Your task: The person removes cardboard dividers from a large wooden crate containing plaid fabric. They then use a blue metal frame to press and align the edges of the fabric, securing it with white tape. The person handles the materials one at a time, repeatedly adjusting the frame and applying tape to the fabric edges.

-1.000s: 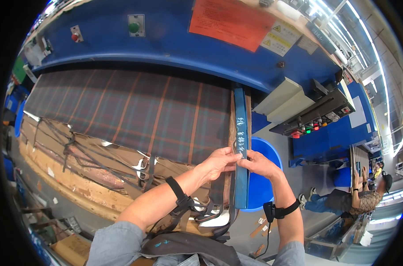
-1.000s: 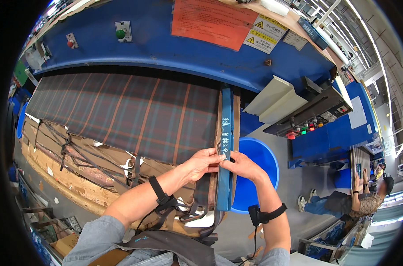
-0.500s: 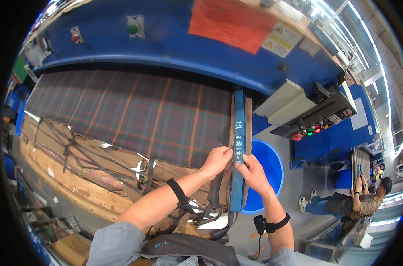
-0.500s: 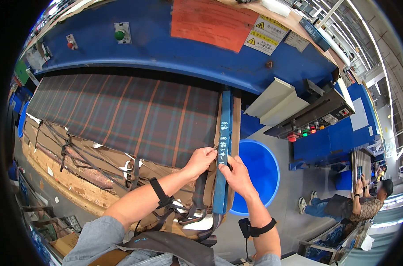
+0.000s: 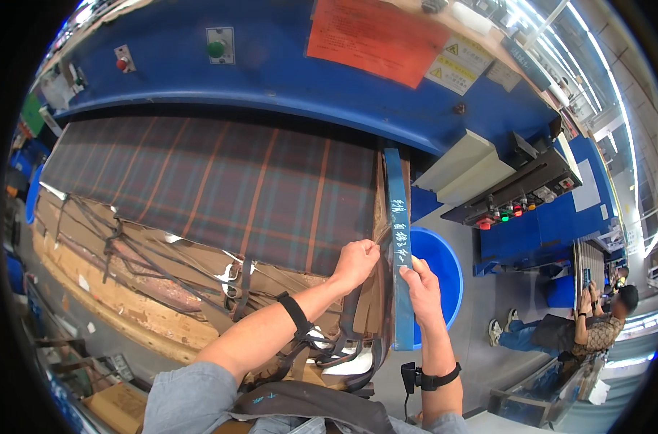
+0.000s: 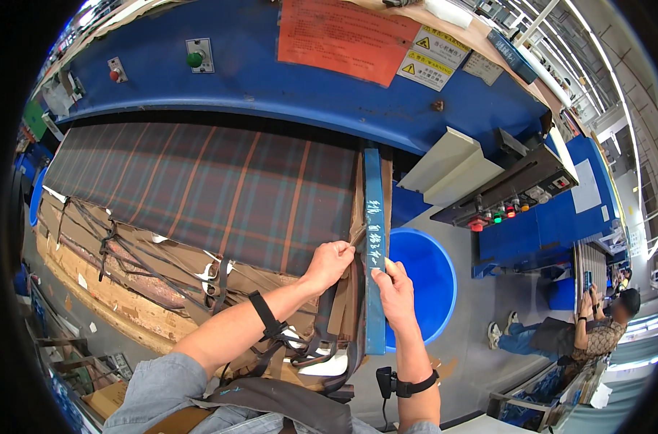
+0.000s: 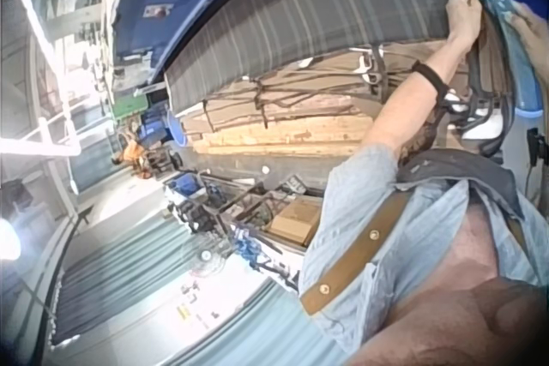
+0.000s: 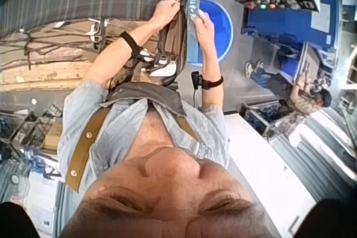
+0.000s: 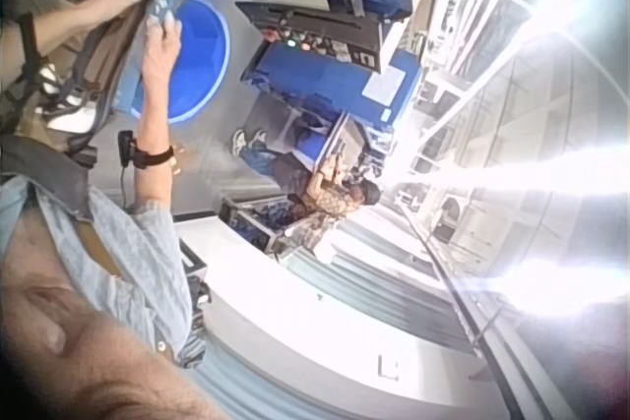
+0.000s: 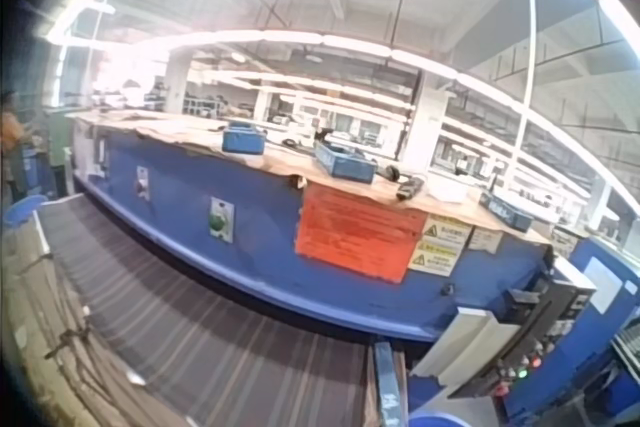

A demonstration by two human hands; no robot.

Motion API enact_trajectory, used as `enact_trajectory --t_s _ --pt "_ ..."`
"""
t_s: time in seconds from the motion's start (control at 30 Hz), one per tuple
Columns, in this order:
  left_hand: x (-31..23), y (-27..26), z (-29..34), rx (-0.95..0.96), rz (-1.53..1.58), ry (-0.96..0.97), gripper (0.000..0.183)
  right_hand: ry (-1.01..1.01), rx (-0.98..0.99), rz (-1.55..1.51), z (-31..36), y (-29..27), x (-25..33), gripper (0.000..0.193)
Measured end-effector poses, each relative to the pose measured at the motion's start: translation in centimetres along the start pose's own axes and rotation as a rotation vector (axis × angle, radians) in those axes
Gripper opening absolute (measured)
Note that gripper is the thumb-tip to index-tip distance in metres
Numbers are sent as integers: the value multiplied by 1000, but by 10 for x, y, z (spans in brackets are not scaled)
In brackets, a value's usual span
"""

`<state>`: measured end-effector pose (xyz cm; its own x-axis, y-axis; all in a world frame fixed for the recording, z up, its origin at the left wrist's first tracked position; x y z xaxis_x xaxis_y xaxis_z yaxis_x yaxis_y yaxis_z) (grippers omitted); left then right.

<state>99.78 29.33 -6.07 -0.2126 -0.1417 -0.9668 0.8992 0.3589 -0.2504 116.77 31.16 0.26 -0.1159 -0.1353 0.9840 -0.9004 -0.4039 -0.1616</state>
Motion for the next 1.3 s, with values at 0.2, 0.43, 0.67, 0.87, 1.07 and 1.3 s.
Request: enact_trajectory --t_s 0.2,0.43,0.67,0.87,1.07,1.3 --pt "12 6 -5 21 15 19 30 129 44 -103 3 -10 8 29" --pt "11 0 -14 103 -135 -3 29 12 92 19 2 -12 6 28" --pt "-22 -6 -28 -182 -333 320 36 18 62 36 3 -6 -4 30" --pt "-28 -14 -28 -74 -351 265 27 -14 56 75 3 -9 -3 29" --pt "-15 -10 -31 -124 -239 309 28 42 31 -44 4 -13 -8 28" --pt "-10 -24 -33 -78 -168 129 32 283 45 -292 -1 -59 17 30"
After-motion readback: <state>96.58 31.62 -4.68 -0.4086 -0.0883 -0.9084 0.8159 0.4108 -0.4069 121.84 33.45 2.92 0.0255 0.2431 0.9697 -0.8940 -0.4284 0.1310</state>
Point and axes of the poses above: each hand's wrist, its own z-axis away from the middle knuckle, its own y-axis out of the palm, x = y × z, the point moved 2 cm from there along -z, towards the middle knuckle, and after that the axes turned 10 degrees about -z, right-handed, at the moved point
